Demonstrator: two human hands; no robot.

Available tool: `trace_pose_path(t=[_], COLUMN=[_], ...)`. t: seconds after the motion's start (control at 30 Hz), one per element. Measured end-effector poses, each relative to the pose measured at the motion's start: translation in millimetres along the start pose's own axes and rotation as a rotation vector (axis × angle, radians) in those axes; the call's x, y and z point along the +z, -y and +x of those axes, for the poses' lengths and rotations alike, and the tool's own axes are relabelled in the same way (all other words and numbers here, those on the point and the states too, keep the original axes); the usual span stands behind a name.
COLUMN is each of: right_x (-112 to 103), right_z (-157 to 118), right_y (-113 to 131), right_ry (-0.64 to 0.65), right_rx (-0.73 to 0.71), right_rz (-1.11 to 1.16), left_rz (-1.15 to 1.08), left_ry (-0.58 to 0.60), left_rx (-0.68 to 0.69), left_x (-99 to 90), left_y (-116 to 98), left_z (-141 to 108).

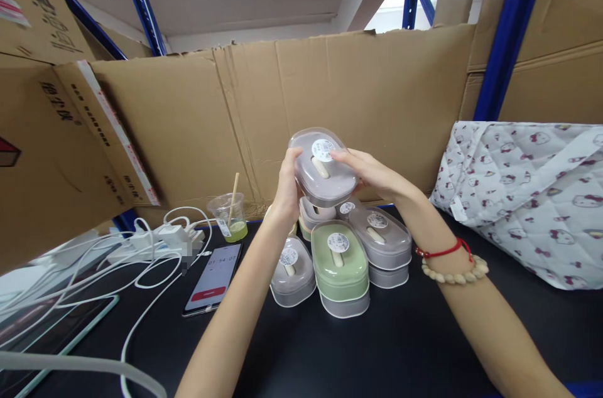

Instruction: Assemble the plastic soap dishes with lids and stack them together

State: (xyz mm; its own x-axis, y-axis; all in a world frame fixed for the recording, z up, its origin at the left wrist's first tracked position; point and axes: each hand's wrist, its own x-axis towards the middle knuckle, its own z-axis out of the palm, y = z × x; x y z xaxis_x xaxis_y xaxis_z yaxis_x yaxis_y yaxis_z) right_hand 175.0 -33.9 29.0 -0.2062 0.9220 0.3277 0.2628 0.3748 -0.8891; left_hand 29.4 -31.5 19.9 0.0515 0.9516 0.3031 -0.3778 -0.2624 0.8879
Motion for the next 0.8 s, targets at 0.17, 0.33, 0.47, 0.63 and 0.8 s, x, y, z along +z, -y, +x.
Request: trace_pose_path(t=[0.17, 0.33, 0.47, 0.63, 0.8], right_x=[3.3, 11.0, 17.6, 22.0, 11.8], right_z=[-7.0, -5.7, -6.0, -10.9, -15.5], right_y=[4.0, 3.3, 3.7, 7.5, 11.8], right_ry=[0.044, 0.013, 0.11, 0.176, 0.033], right_rx=[-0.021, 0.069, 0.121, 0.206, 0.159], right_rz=[-0.018, -0.173, -0.223, -0.301, -0.308], left_rz=[0.061, 0.21, 0.629, 0.844, 0.926], left_ry=[0.008, -0.052, 0.101, 0.243, 0.286], left_rx=[-0.008, -0.029, -0.159, -0.421, -0.594], left_x=[-3.1, -20.3, -44.7, -75.3, -108.4], left_y=[-0.3, 3.5, -15.6, -35.0, -22.7], left_z=[5.0, 17.3, 18.7, 17.2, 20.8])
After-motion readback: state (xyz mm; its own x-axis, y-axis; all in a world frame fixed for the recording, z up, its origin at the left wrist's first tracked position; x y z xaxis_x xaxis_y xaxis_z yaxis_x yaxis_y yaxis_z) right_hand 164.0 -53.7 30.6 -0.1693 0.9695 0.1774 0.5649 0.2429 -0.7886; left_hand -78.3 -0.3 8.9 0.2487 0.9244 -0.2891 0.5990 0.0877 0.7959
